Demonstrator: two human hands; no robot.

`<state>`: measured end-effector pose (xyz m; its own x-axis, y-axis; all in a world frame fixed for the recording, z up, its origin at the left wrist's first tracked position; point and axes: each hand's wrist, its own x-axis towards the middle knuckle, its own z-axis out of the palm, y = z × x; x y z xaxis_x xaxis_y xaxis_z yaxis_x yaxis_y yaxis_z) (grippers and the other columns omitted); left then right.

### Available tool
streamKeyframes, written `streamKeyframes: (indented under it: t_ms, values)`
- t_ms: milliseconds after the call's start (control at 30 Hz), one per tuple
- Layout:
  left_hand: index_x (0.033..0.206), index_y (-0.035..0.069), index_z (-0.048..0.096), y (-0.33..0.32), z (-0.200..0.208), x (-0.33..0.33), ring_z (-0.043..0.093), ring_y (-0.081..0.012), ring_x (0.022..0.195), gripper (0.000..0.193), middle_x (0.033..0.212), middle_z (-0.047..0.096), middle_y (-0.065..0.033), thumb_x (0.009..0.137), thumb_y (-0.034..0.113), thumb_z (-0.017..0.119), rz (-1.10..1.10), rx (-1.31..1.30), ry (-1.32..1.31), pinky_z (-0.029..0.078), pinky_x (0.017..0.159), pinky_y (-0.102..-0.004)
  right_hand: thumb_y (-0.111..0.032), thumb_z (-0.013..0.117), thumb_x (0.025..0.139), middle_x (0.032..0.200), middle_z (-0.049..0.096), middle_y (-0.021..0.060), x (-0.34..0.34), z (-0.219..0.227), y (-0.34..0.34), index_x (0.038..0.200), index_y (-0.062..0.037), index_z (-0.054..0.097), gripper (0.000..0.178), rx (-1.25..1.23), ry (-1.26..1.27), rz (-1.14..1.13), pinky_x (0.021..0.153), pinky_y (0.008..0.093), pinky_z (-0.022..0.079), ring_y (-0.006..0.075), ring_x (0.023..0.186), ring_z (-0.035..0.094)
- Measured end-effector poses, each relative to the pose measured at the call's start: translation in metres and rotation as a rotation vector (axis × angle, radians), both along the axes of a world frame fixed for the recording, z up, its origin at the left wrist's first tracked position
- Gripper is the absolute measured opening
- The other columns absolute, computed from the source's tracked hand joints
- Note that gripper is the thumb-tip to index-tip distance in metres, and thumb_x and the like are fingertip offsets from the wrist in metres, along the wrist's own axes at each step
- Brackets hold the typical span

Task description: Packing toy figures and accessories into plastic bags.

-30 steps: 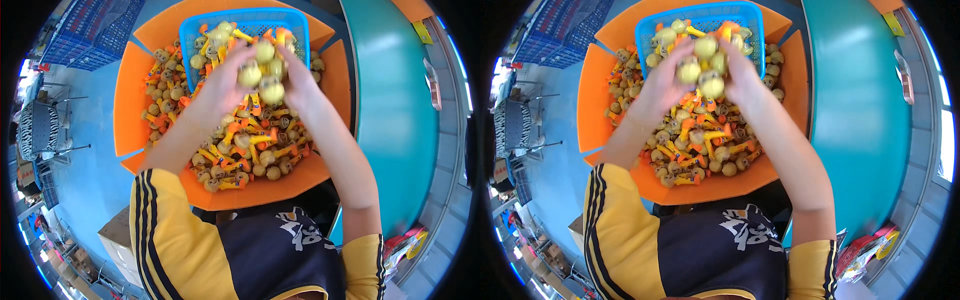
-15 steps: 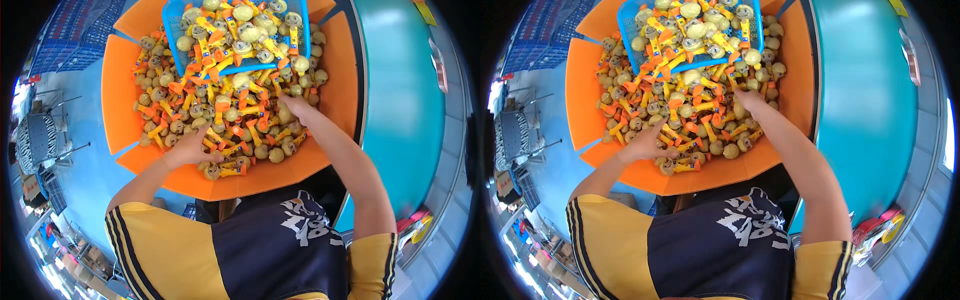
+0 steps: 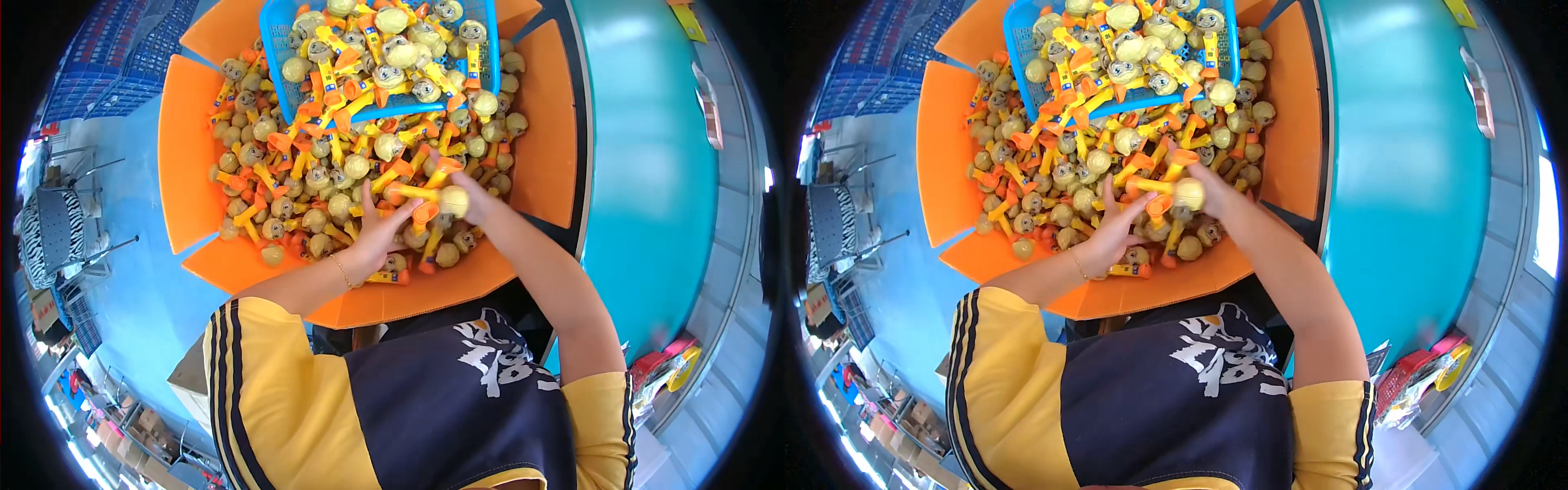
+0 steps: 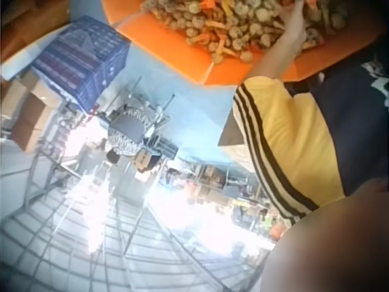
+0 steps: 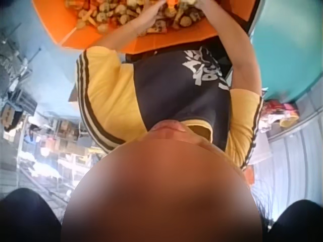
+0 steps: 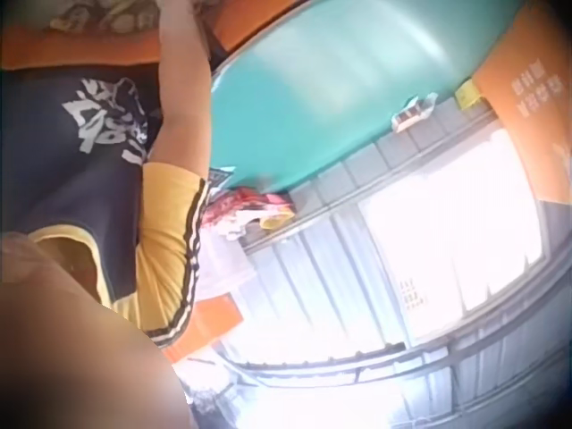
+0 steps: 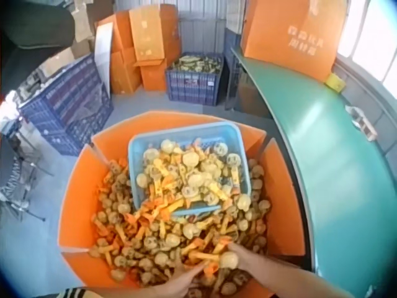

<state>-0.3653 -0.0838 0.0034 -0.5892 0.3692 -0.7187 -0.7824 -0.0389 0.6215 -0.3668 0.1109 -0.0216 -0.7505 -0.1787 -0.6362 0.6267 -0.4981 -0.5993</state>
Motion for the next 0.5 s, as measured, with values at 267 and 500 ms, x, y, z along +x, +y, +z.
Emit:
streamKeyframes:
  t_ms: [267, 500]
  values:
    - [0.148, 0.021, 0.017, 0.020, 0.054, -0.015, 0.057, -0.0217, 0.117, 0.086, 0.134, 0.050, -0.0066, 0.085, 0.030, 0.076, 0.119, 0.324, -0.168, 0.054, 0.090, -0.0456, -0.043, 0.057, 0.094, 0.112, 0.067, 0.0070, 0.002, 0.057, -0.024, 0.117, -0.0122, 0.061, 0.038, -0.137, -0.179, -0.335, 0.086, 0.0427, 0.052, 0.0221, 0.100, 0.065]
    - [0.131, 0.015, 0.050, 0.030, 0.129, -0.097, 0.061, -0.0273, 0.111, 0.047, 0.122, 0.059, -0.0071, 0.096, 0.045, 0.057, 0.052, 0.561, 0.026, 0.053, 0.091, -0.0556, -0.042, 0.040, 0.103, 0.119, 0.062, 0.0004, -0.077, 0.173, -0.015, 0.122, -0.0151, 0.057, 0.037, 0.072, 0.060, -0.401, 0.091, 0.0437, 0.051, 0.0178, 0.112, 0.057]
